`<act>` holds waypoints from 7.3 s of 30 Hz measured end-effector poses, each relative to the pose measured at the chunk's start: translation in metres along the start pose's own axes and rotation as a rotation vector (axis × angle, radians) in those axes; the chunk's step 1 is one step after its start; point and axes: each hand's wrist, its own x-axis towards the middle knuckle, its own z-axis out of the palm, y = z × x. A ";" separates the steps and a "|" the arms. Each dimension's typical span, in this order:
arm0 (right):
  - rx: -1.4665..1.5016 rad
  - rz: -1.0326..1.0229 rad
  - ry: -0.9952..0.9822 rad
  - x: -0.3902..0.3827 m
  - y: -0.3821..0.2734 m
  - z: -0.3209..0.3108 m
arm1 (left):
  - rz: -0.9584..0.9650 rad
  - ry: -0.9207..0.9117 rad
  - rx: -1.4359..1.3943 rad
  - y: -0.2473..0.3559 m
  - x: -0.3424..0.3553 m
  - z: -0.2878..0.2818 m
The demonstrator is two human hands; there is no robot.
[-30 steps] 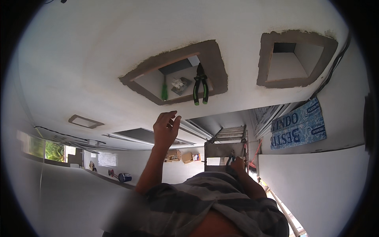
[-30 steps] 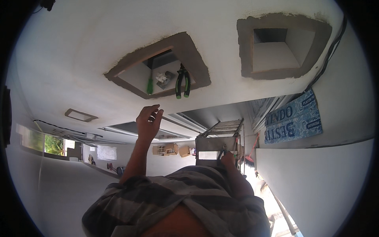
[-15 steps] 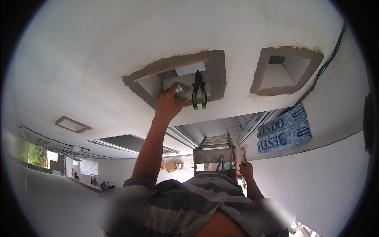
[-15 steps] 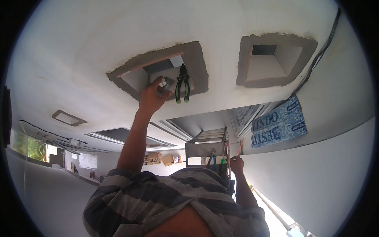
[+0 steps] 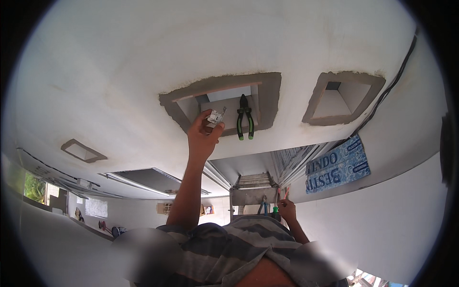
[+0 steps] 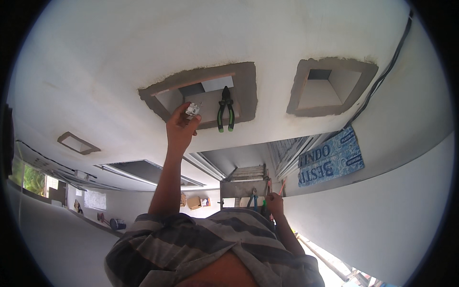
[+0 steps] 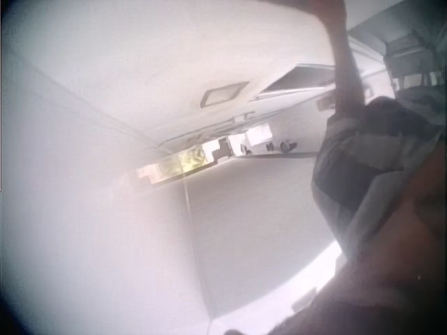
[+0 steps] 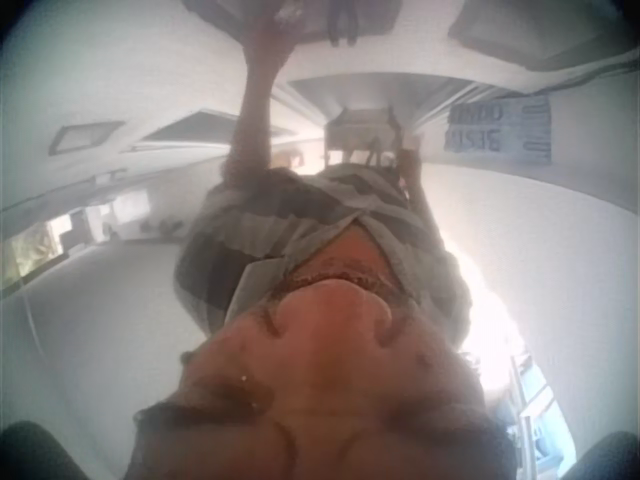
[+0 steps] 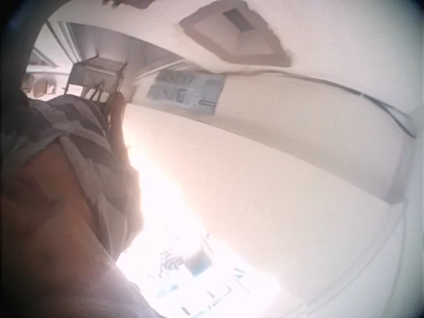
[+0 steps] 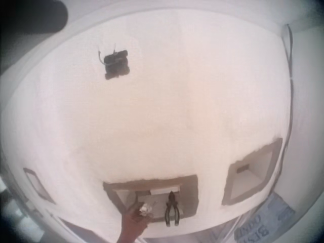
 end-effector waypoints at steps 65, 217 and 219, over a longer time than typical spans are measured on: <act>0.763 -1.282 0.185 0.066 -0.771 -0.267 | 1.050 0.565 0.250 0.330 0.153 -0.014; 0.189 -1.406 0.170 0.061 -0.789 -0.286 | 1.509 0.370 0.813 0.369 0.174 -0.077; 0.180 -1.395 0.163 0.065 -0.790 -0.289 | 1.478 0.367 0.808 0.370 0.173 -0.075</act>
